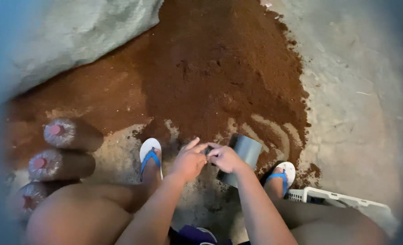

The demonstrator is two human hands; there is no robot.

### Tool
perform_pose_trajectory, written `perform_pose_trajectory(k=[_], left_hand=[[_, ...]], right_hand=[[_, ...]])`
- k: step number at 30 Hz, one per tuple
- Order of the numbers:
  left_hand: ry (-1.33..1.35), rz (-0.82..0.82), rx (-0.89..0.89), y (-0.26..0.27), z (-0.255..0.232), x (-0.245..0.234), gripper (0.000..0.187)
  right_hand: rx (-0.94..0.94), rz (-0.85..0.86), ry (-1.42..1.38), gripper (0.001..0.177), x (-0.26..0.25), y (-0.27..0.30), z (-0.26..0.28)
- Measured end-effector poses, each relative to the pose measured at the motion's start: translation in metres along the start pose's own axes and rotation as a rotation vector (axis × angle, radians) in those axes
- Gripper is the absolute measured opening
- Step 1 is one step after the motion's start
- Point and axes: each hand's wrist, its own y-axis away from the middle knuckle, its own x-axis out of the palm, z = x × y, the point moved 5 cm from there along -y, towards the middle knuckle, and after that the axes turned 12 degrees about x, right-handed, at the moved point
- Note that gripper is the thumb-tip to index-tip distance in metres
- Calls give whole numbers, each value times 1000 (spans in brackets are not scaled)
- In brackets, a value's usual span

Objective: Filling plastic bags with substrate using a PVC pipe as a guide and tamping it down for mushroom cultivation.

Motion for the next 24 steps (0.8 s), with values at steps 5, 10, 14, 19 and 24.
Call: perform_pose_trajectory(k=[5,10,14,19,24], left_hand=[[35,51,-69,-6,14,26,19],[164,-112,-184,-5,33,22,11],[264,-65,-312,-1,50,41,9],[304,-110,-277,1,21,10,13],[288,-186,-377,1,-7,-11,38]], right_hand=[[33,9,-155,22,-1,5,-18],[11,-61,-674,63,9,-9,-60],[47,-63,-122,104,25,2,-40],[-144,-266,-167,21,42,-17,-55],[-176,-470,-303,14,50,-14,-54]])
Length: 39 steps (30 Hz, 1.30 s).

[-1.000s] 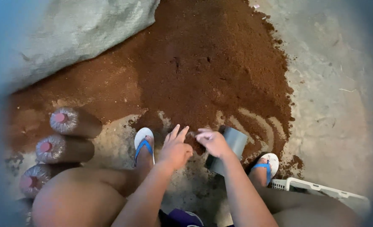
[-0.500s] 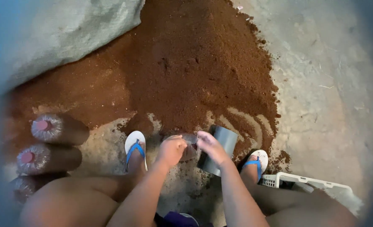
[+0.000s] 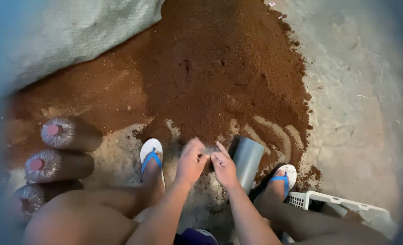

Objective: Filling plastic bags with substrate using a PVC pipe as a guide and tamping it down for mushroom cultivation.

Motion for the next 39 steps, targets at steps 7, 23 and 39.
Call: perform_pose_trajectory(k=[7,23,39], left_hand=[[-18,155,22,-6,25,15,38],[-515,-398,771,-18,-132,-55,17],[-397,-396,597,-18,-40,-15,34]], right_hand=[[-23,-17,51,19,6,-3,-4],[-364,-376,159,18,-58,-11,112],[-305,-188,25,23,-13,-18,65]])
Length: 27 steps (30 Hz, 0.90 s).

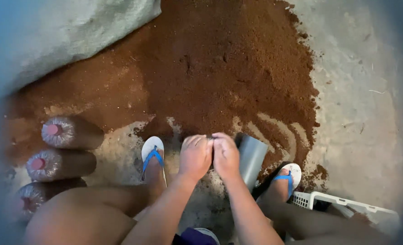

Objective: Filling plastic bags with substrate using a PVC pipe as a guide and tamping it down for mushroom cultivation.

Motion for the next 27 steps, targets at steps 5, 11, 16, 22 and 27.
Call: perform_pose_trajectory(k=[5,11,16,22,27], left_hand=[[-95,-115,88,-46,-43,-50,39],[46,375,-216,4,12,6,17],[347,698,-711,55,15,43,28],[497,460,-1149,91,55,78,93],[513,538,-1172,69,65,57,89]], right_hand=[[74,-101,104,31,-49,-2,89],[149,73,301,17,1,3,-11],[188,246,267,30,10,21,-57],[627,456,28,44,1,15,-57],[673,485,20,50,-22,7,-59]])
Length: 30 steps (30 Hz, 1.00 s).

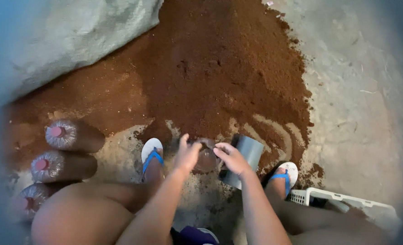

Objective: Filling plastic bags with substrate using a PVC pipe as a guide and tamping it down for mushroom cultivation.

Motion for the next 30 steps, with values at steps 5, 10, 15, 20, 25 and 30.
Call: perform_pose_trajectory(k=[5,10,15,20,25,30], left_hand=[[42,10,11,13,-29,-23,86],[-183,125,-35,-14,8,-5,80],[-141,187,73,13,-22,-13,67],[-66,192,128,28,-44,-27,65],[-174,217,183,23,-49,-37,56],[-268,196,177,7,-43,-47,57]], right_hand=[[164,59,-227,52,-7,-5,-8],[76,-57,7,54,-8,17,22],[-26,-206,400,38,-7,43,57],[38,-301,478,22,-3,21,34],[124,-407,479,29,-25,-4,6],[224,-320,422,33,-31,16,16]])
